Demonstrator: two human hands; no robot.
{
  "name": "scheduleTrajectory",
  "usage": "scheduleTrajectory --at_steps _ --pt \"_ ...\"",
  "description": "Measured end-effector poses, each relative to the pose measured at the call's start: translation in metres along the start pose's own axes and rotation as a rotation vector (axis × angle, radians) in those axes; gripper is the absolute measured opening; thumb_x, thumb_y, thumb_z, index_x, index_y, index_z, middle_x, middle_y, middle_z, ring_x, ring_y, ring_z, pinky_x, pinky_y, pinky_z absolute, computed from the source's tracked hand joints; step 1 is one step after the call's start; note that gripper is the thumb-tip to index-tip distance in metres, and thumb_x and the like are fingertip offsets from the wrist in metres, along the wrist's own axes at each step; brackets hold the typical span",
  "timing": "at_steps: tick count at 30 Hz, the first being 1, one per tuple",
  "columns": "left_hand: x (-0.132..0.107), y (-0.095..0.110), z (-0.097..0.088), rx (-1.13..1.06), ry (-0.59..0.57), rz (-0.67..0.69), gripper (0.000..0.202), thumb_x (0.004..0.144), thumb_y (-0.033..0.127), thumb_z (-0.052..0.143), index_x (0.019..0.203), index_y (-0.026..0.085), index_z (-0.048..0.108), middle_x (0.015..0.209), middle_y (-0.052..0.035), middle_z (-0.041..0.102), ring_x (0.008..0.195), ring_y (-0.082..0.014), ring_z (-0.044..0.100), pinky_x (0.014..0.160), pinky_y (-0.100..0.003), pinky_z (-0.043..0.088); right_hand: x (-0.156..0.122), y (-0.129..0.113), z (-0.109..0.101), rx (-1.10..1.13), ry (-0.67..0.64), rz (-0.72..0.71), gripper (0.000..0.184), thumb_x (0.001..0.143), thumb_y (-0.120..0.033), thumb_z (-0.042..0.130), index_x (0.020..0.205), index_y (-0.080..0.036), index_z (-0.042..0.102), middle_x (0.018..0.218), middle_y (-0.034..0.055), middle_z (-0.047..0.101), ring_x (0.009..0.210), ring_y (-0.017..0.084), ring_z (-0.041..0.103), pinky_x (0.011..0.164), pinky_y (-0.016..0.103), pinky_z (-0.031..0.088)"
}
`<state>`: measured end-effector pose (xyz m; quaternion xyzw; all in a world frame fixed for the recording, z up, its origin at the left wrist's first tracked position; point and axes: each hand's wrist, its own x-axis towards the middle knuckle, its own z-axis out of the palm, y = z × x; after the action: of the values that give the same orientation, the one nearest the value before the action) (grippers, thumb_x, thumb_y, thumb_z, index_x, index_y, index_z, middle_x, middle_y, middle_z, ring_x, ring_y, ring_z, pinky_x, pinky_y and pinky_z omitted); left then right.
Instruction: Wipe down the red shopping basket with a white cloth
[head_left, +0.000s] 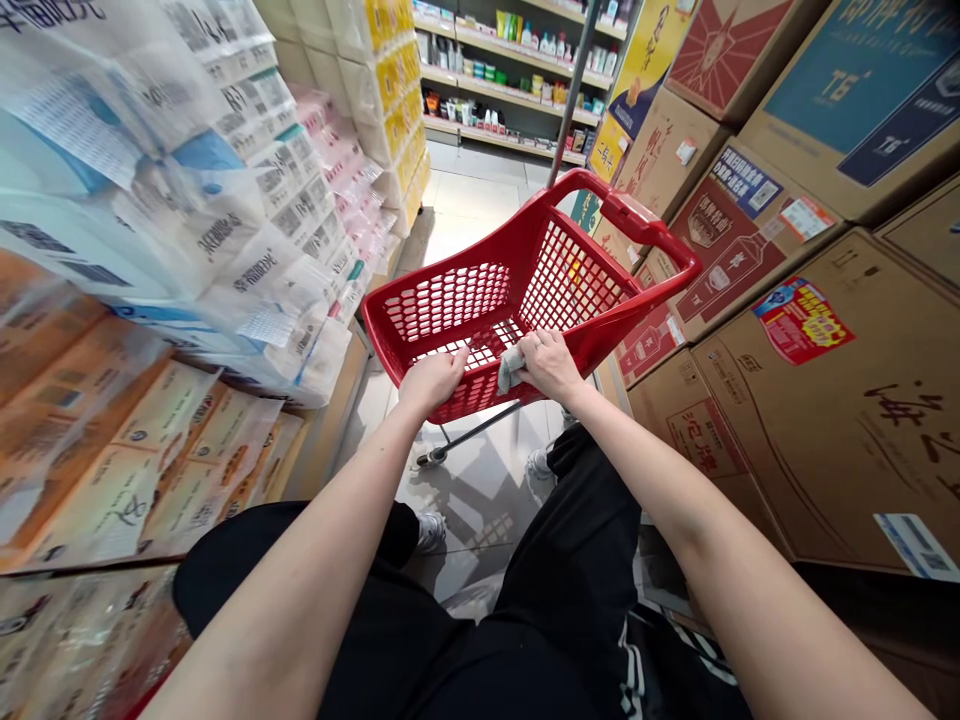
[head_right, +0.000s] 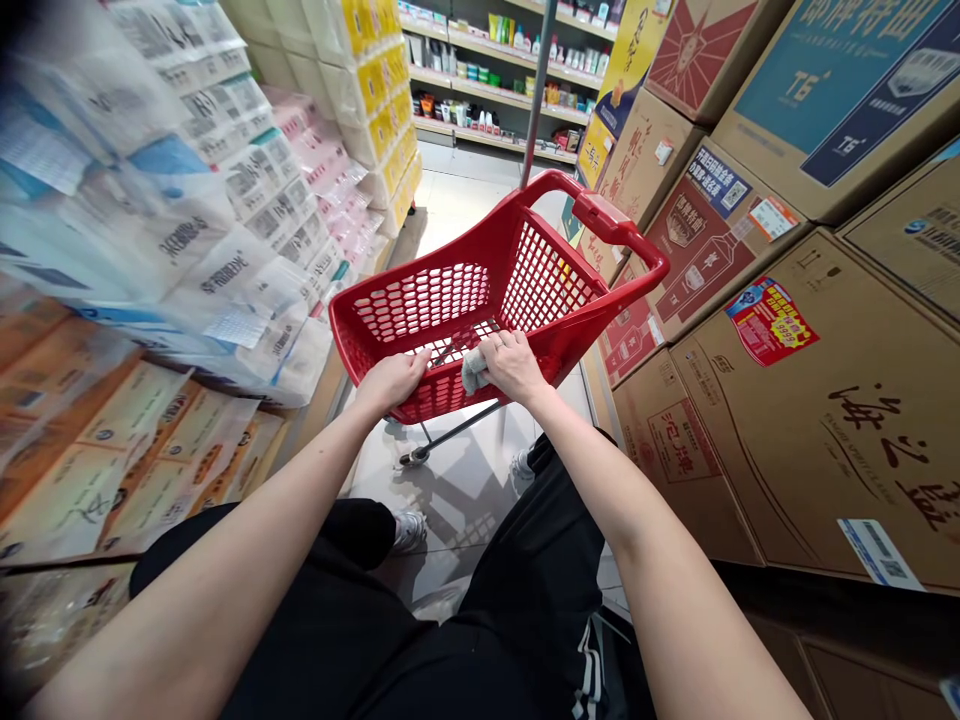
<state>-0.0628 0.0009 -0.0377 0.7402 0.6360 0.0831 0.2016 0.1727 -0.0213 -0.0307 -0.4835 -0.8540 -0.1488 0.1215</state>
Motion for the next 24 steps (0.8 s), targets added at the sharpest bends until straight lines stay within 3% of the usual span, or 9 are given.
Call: scheduleTrajectory --at_steps 5,11,18,24 --pt "0.001 -0.002 0.001 -0.024 0.01 0.015 0.084 0.089 0.067 0.007 0.093 0.016 0.073 0.103 -0.0175 0.072 0.098 -0.0323 0.066 0.084 -0.038 0.047 0.001 -0.006 0.005 -0.066 0.039 0.036 0.044 0.083 -0.027 0.06 0.124 -0.014 0.051 0.102 0.0122 0.058 0.096 0.028 0.045 0.09 0.043 0.03" --pt "0.003 -0.005 0.002 0.01 0.006 -0.005 0.086 0.089 0.066 0.006 0.094 0.015 0.074 0.103 -0.0194 0.072 0.1 -0.0337 0.065 0.082 -0.039 0.047 0.004 -0.01 0.004 -0.116 0.007 0.037 0.022 0.087 -0.03 0.054 0.104 -0.016 0.058 0.099 0.0136 0.059 0.096 0.028 0.045 0.09 0.044 0.031" --pt "0.001 -0.003 -0.001 0.039 -0.003 -0.014 0.082 0.091 0.064 0.009 0.095 0.016 0.075 0.105 -0.0173 0.072 0.1 -0.0316 0.066 0.082 -0.036 0.048 0.01 -0.024 0.007 -0.11 0.016 0.154 0.018 0.083 -0.026 0.056 0.097 -0.014 0.058 0.099 0.0136 0.06 0.096 0.027 0.046 0.095 0.046 0.027" --pt "-0.001 0.001 -0.003 0.042 -0.001 -0.012 0.08 0.091 0.062 0.009 0.096 0.015 0.075 0.105 -0.0183 0.072 0.1 -0.0321 0.066 0.082 -0.037 0.048 0.013 -0.021 -0.004 -0.107 -0.044 0.076 0.018 0.08 -0.019 0.054 0.097 -0.015 0.056 0.1 0.0129 0.06 0.094 0.027 0.048 0.084 0.041 0.029"
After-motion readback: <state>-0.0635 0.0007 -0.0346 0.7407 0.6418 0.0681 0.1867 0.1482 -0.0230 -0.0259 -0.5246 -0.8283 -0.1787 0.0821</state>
